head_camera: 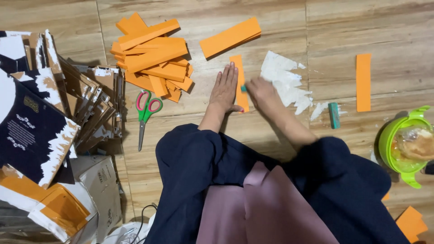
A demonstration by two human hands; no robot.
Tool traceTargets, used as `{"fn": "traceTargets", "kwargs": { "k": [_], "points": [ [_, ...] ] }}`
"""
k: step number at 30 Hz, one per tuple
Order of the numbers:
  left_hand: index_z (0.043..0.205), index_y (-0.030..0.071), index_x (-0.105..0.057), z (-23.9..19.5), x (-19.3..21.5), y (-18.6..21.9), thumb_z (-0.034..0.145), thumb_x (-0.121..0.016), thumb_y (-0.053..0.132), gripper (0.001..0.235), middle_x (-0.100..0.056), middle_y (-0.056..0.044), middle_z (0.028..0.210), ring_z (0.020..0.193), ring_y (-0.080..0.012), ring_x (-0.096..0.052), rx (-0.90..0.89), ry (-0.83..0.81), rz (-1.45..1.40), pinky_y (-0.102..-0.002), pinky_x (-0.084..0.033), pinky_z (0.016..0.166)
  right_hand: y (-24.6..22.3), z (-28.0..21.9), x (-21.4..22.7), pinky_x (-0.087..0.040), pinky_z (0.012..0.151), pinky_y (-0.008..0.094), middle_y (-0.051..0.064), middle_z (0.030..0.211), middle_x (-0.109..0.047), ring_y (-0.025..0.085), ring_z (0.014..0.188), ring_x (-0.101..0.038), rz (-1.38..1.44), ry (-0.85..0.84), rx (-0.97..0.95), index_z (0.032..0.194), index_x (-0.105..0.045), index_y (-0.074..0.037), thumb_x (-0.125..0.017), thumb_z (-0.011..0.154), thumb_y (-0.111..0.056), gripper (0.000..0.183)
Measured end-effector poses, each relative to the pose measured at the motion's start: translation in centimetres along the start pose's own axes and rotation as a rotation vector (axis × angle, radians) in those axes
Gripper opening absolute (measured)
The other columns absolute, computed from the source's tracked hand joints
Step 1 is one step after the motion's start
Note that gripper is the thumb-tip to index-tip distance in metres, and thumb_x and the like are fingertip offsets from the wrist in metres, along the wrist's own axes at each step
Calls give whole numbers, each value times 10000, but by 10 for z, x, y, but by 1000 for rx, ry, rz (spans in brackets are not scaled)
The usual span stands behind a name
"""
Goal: Applying glue to orange paper strips and folding them as part of a manual assembly process.
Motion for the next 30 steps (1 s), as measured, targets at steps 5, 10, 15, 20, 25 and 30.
{"fn": "traceTargets", "kwargs": {
  "k": [5, 10, 15, 20, 25, 30],
  "points": [
    [1415, 14, -21, -4, 7, 8, 511, -726, 655, 1313, 41, -165, 1483, 1378, -287, 17, 54, -14, 64, -431, -35, 1137, -17, -61, 19, -445, 708, 269, 38, 792, -494, 211, 844, -531, -113, -56, 187, 920, -554, -124, -510, 825, -170, 114],
    [1415, 16, -60, -35, 15, 23, 509, -668, 717, 1297, -19, -163, 1485, 1380, -281, -28, 188, 29, 76, -482, -3, 1120, -5, -82, 2, -457, 759, 354, 43, 830, -553, 250, 842, -550, 47, -240, -26, 927, -581, -143, -612, 720, -157, 210],
    [1396, 29, -192, -43, -32, 32, 832, -575, 371, 762, -194, -132, 1418, 1248, -295, -233, 482, 210, -188, -512, -193, 1041, -27, -65, 0, -368, 844, 392, 75, 955, -521, 259, 936, -500, -16, -53, -435, 1044, -540, -120, -670, 725, -389, 438],
    [1363, 65, -292, -62, -32, 9, 740, -689, 256, 764, -341, -142, 1284, 1127, -351, -379, 463, 395, -442, -452, -369, 939, -25, -68, -34, -407, 747, 396, 79, 815, -524, 315, 842, -542, 308, -51, -606, 887, -511, -111, -743, 695, -256, 334],
    [1401, 108, -210, -95, -27, -43, 620, -830, 133, 998, -326, -232, 1261, 1104, -463, -466, 425, 635, -1056, -426, -442, 948, -3, -78, -21, -449, 793, 384, 118, 828, -659, 346, 885, -612, 724, -30, -577, 828, -628, -117, -776, 654, -228, 254],
    [1046, 57, -625, -115, -11, -18, 691, -770, 98, 386, -630, -80, 875, 722, -159, -635, 255, 205, -1638, -261, -585, 593, 15, -85, 16, -314, 417, 122, -49, 509, -486, 14, 444, -449, 1196, -3, -635, 895, -666, -87, -761, 676, -121, 241]
  ]
}}
Point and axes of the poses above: each hand's wrist, its own z-axis towards the middle knuckle, its own x-axis out of the back of the hand, y = z × x, the point moved 3 cm from there along z, towards the middle knuckle
